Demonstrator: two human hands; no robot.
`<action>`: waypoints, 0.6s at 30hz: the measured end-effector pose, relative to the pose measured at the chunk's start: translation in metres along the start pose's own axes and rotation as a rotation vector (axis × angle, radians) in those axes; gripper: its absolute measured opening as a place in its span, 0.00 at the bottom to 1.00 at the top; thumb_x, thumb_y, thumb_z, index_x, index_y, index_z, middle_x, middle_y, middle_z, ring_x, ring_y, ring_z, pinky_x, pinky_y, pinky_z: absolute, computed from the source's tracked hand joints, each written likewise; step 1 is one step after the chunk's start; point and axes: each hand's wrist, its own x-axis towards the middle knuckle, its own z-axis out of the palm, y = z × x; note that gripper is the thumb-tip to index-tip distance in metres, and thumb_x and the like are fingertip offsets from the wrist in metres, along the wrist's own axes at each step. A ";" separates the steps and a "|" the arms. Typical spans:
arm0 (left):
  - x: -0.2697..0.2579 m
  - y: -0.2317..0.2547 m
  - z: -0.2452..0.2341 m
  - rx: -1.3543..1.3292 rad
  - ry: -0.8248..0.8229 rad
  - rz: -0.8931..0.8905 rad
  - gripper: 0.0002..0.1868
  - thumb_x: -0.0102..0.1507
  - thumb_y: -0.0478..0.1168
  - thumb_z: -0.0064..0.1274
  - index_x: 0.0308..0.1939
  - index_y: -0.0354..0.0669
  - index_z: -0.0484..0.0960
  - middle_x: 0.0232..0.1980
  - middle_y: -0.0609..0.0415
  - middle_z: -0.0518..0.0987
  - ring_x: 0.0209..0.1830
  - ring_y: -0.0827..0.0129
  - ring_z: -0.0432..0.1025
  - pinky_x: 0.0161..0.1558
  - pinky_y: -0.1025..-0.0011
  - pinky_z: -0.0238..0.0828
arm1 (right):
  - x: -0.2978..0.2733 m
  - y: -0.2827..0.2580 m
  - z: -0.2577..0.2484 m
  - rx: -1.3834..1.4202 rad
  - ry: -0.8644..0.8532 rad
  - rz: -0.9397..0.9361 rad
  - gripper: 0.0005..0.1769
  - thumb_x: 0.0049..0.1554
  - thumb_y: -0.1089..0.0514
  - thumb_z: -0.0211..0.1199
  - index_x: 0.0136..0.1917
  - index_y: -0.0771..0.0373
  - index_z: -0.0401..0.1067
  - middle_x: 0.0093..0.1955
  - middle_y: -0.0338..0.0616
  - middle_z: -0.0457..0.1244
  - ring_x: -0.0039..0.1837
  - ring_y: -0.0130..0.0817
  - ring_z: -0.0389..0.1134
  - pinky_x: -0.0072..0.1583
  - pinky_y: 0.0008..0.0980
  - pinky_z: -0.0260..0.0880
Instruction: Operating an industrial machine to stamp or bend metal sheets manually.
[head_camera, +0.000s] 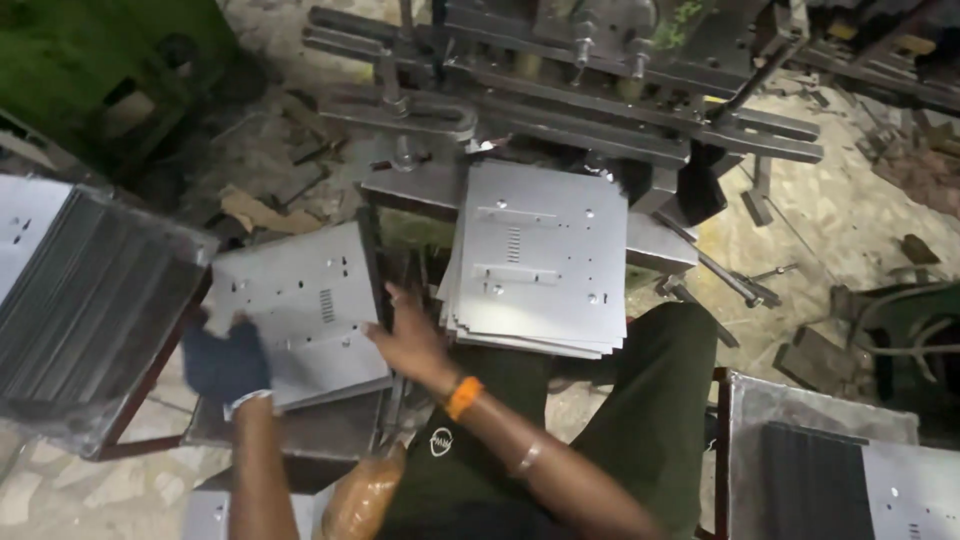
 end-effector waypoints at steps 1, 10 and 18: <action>0.000 -0.028 0.003 0.007 0.003 -0.008 0.28 0.63 0.49 0.64 0.60 0.35 0.80 0.57 0.37 0.82 0.55 0.42 0.75 0.54 0.51 0.68 | -0.003 0.017 0.017 0.002 -0.011 0.000 0.33 0.57 0.56 0.64 0.72 0.68 0.60 0.68 0.54 0.62 0.68 0.44 0.66 0.64 0.40 0.69; 0.023 -0.056 -0.025 0.267 -0.814 -0.320 0.45 0.71 0.73 0.30 0.59 0.36 0.84 0.59 0.28 0.78 0.65 0.35 0.69 0.65 0.47 0.63 | -0.022 -0.001 0.056 -0.023 -0.072 0.373 0.44 0.56 0.47 0.68 0.76 0.69 0.52 0.73 0.61 0.58 0.74 0.52 0.60 0.72 0.42 0.59; 0.011 -0.004 -0.064 -0.299 -0.878 -0.109 0.27 0.68 0.56 0.45 0.65 0.46 0.78 0.56 0.37 0.79 0.58 0.48 0.72 0.60 0.55 0.66 | -0.023 -0.042 0.015 0.122 0.050 0.326 0.34 0.56 0.60 0.63 0.74 0.67 0.61 0.68 0.52 0.66 0.70 0.46 0.67 0.69 0.40 0.66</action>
